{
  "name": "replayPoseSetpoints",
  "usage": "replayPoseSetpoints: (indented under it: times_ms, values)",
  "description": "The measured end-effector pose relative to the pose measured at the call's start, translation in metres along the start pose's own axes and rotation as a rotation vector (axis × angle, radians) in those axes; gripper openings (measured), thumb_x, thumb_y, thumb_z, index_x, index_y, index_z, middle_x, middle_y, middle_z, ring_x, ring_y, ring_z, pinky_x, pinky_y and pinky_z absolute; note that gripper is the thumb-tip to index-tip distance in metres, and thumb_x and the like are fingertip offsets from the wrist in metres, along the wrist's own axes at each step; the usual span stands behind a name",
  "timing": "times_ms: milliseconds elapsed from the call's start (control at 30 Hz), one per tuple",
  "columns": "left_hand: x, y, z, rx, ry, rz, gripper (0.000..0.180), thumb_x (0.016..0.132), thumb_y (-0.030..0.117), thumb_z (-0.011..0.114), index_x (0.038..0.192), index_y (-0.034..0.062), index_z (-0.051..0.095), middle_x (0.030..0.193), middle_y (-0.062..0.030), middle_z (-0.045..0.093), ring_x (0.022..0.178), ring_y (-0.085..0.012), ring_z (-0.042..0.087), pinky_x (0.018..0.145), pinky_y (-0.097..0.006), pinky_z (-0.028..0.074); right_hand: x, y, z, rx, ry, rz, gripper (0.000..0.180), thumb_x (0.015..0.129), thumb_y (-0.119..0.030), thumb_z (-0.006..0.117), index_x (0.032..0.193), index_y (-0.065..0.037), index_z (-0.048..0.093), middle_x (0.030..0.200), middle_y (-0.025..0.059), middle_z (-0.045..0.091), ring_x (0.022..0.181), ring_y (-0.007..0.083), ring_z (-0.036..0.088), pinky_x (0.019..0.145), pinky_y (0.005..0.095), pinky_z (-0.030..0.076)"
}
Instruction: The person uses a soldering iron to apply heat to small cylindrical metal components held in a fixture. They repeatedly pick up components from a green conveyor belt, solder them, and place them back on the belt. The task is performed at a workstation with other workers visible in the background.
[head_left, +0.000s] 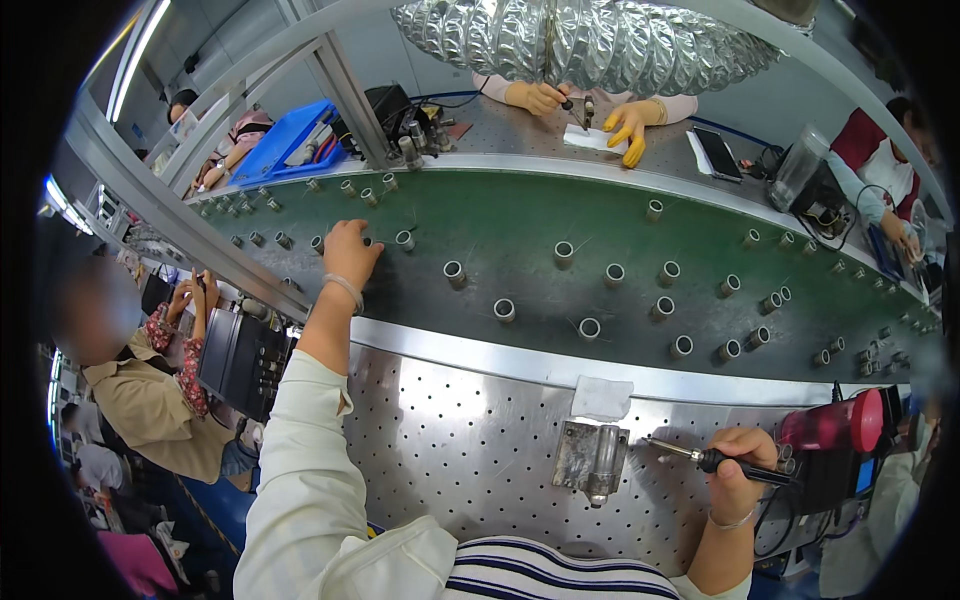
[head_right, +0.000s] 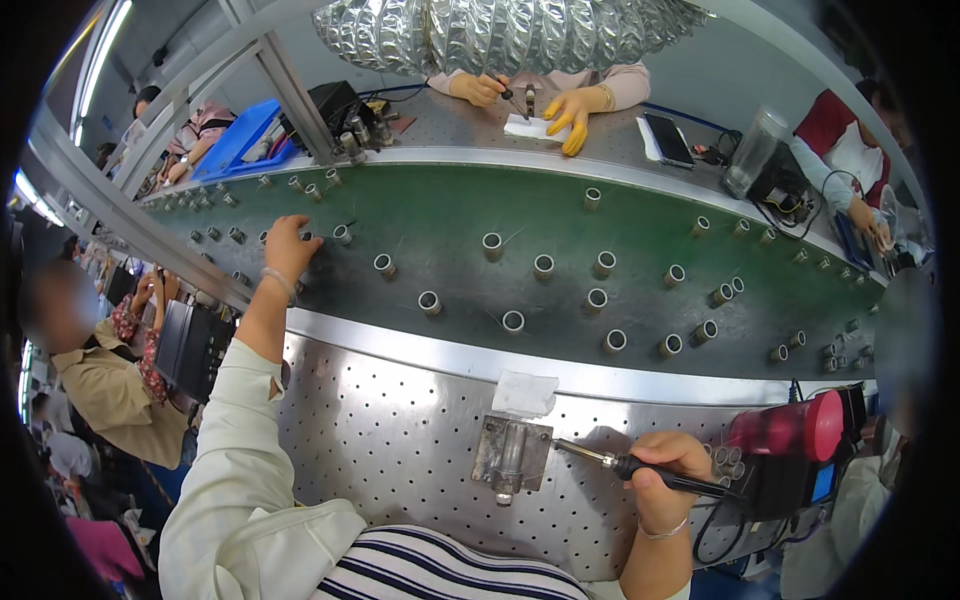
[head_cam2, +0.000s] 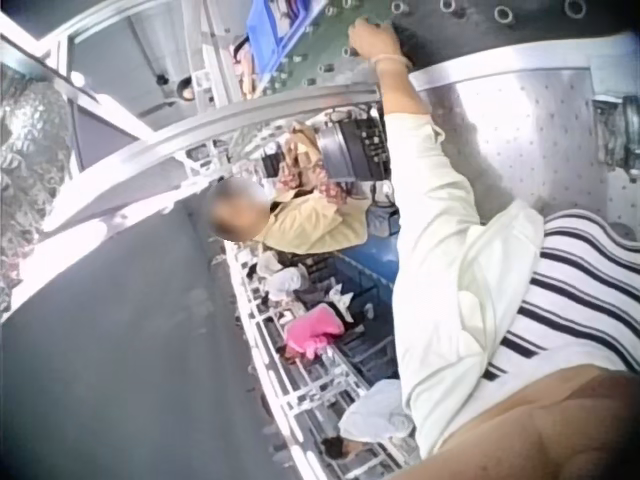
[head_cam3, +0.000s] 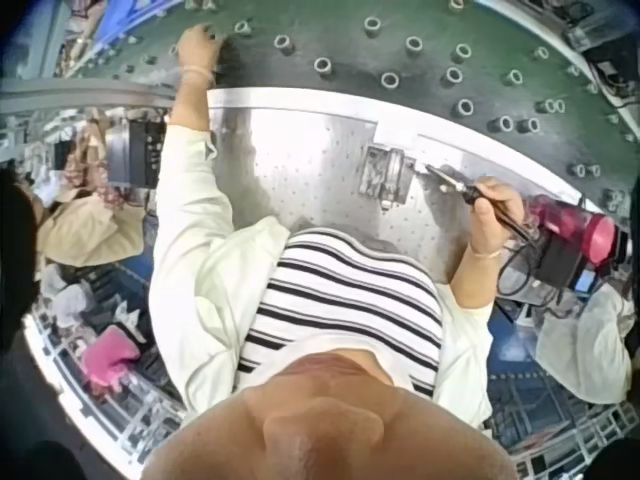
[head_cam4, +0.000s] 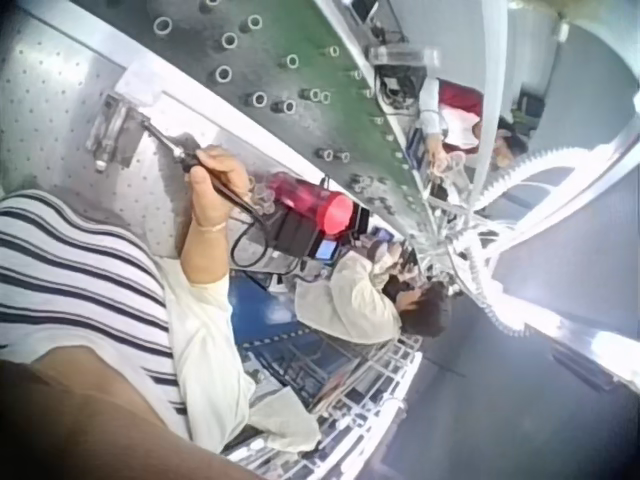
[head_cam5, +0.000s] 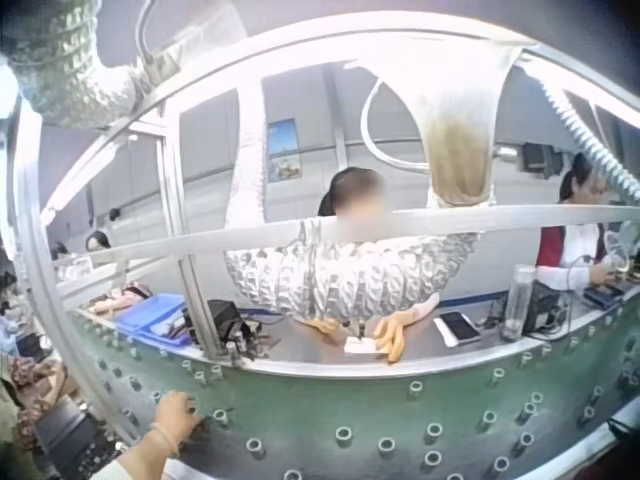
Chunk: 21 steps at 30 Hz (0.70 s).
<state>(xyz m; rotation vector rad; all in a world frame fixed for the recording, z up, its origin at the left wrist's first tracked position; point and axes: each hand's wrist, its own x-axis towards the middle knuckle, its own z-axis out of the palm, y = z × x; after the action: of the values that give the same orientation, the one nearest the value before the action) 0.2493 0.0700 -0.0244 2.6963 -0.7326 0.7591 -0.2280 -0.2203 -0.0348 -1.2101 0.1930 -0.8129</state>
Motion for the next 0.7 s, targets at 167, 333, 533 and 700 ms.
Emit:
replayPoseSetpoints:
  times_ms: [167,333,533,700]
  values:
    - [-0.014,0.083,-0.03,-0.554,-0.263,0.115,0.033,0.072,0.015,0.076,0.103,0.0063,0.069,0.103,-0.0092,0.06,0.089,-0.023,0.057,0.071,-0.031,0.049,0.0,0.001,-0.003,-0.017,0.003,-0.001,0.027,0.076,-0.014,0.078,0.085,0.001,0.058,0.072,0.01,0.059,0.053,0.0126,0.054,0.046,0.0215,0.042]
    - [-0.044,0.101,-0.021,-0.587,-0.325,0.121,0.034,0.073,0.01,0.076,0.106,0.0036,0.068,0.091,-0.0073,0.06,0.074,-0.0189,0.059,0.066,-0.026,0.05,0.0,0.001,-0.001,0.03,-0.023,0.017,0.027,0.076,-0.013,0.078,0.086,0.001,0.058,0.072,0.0112,0.06,0.054,0.0139,0.055,0.048,0.0227,0.044]
    - [-0.078,0.194,-0.084,-1.369,-0.982,-0.167,0.031,0.075,0.003,0.077,0.104,-0.0022,0.069,0.096,-0.0058,0.065,0.083,-0.0106,0.059,0.073,-0.024,0.05,-0.002,0.0,-0.002,-0.015,0.016,0.017,0.026,0.076,-0.013,0.078,0.086,0.002,0.059,0.073,0.0113,0.06,0.055,0.014,0.056,0.05,0.0227,0.043]
    - [-0.101,0.232,-0.087,-1.539,-1.465,-0.272,0.032,0.077,0.004,0.076,0.106,-0.0034,0.068,0.094,-0.0072,0.067,0.082,-0.0112,0.061,0.071,-0.022,0.05,-0.002,0.001,-0.001,0.08,-0.053,0.039,0.021,0.075,-0.002,0.076,0.088,0.004,0.061,0.076,0.0122,0.062,0.059,0.0145,0.058,0.055,0.024,0.046]
